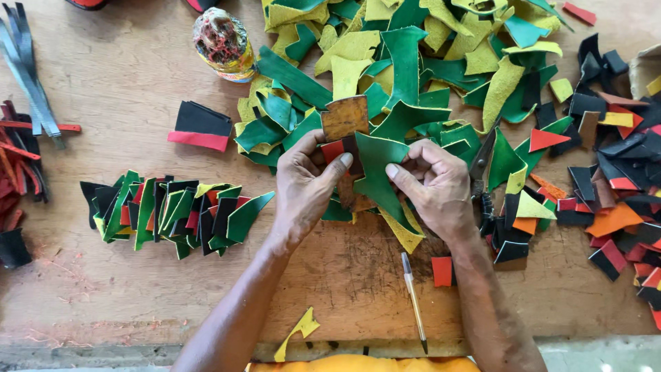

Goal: The person uses shears to cut green, red, black, and yellow foam or rubber pieces into smaller shapes on a wooden workbench. They repeatedly pick up pieces, trim edges, and place the cut pieces into a growing stack on the left side of the table.

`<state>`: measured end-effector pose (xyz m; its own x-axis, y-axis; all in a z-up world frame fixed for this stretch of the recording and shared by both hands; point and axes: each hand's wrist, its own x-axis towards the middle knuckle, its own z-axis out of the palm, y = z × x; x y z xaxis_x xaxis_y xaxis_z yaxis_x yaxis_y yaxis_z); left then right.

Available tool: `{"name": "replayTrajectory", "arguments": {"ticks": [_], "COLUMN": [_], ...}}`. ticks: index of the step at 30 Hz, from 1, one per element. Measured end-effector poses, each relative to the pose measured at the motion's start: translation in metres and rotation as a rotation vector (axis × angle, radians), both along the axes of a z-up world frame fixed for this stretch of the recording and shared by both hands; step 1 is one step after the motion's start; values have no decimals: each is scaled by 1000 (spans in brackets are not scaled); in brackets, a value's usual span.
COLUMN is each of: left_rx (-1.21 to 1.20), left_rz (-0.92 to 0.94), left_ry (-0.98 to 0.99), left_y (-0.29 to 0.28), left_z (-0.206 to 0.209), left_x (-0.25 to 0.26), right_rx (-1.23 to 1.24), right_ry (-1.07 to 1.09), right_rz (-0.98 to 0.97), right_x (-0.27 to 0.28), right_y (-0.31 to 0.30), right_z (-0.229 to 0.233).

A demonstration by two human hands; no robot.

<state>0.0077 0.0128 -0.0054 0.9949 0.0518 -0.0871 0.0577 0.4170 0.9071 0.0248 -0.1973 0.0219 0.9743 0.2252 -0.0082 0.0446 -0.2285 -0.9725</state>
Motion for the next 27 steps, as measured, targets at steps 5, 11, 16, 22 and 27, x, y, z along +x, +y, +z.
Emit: {"name": "replayTrajectory", "arguments": {"ticks": [5, 11, 16, 22, 27], "left_rx": [-16, 4, -4, 55, 26], "left_rz": [-27, -29, -14, 34, 3], "left_ry": [3, -15, 13, -4, 31], "left_y": [0, 0, -1, -2, -2], "left_z": [4, 6, 5, 1, 0], "left_x": [-1, 1, -2, -1, 0], "right_rx": [-77, -27, -172, -103, -64], "right_ry": [-5, -15, -104, 12, -1], "right_rz": [-39, -48, -59, -61, -75], "right_x": [-1, 0, -3, -4, -4], "right_y": [4, 8, 10, 12, 11], "right_z": [0, 2, 4, 7, 4]}}
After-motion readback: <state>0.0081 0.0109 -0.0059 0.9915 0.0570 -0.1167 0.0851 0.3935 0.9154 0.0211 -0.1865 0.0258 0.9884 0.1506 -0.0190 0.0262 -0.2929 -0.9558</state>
